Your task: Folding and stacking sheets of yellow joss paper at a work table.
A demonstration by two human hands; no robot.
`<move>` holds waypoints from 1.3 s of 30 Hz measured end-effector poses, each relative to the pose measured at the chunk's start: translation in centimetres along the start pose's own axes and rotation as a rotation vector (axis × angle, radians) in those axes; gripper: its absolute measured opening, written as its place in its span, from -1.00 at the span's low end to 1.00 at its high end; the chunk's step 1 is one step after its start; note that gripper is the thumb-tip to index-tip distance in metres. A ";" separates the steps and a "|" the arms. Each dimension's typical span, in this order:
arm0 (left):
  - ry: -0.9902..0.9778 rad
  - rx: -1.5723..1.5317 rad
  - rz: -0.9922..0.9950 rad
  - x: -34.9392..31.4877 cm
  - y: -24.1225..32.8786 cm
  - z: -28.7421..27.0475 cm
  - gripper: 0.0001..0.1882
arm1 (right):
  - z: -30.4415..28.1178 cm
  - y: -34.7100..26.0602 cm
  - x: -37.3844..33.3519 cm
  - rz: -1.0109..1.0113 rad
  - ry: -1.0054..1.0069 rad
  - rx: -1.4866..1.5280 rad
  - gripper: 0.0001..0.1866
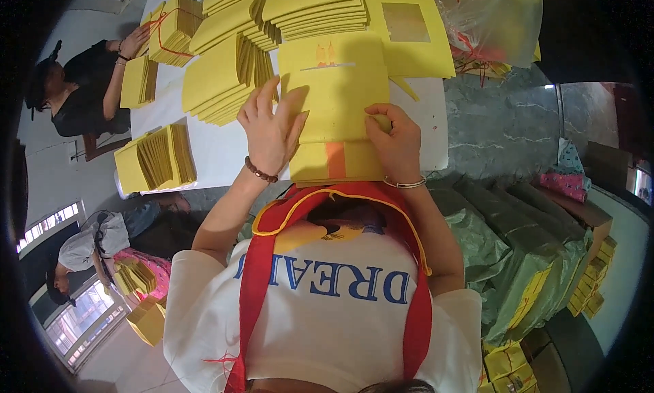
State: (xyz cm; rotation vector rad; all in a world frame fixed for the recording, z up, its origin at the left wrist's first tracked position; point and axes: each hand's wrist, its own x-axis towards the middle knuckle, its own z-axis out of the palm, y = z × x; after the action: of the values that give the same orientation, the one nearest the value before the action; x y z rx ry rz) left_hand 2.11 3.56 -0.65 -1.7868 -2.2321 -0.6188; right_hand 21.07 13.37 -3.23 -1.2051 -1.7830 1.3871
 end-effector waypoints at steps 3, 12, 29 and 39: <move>-0.031 0.065 0.214 0.3 -0.3 0.5 -0.48 | 0.1 -0.4 0.0 0.001 0.007 -0.018 -0.85; -0.268 -0.031 0.545 1.3 -0.8 0.8 -0.37 | 0.2 0.1 -0.3 0.062 0.016 0.039 -0.83; -0.269 -0.114 0.537 1.1 -1.7 1.4 -0.41 | 0.1 -0.1 -1.8 -0.526 -0.249 -0.992 -0.41; -0.258 -0.245 0.455 1.2 -1.9 1.5 -0.56 | -1.3 -0.7 -1.6 -0.541 -0.441 -0.872 -0.46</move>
State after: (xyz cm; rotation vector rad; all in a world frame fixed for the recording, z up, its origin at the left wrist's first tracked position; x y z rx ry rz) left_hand 0.10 4.94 -1.88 -2.5199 -1.8420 -0.6100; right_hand 22.66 12.50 -2.07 -0.6732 -2.9124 0.5632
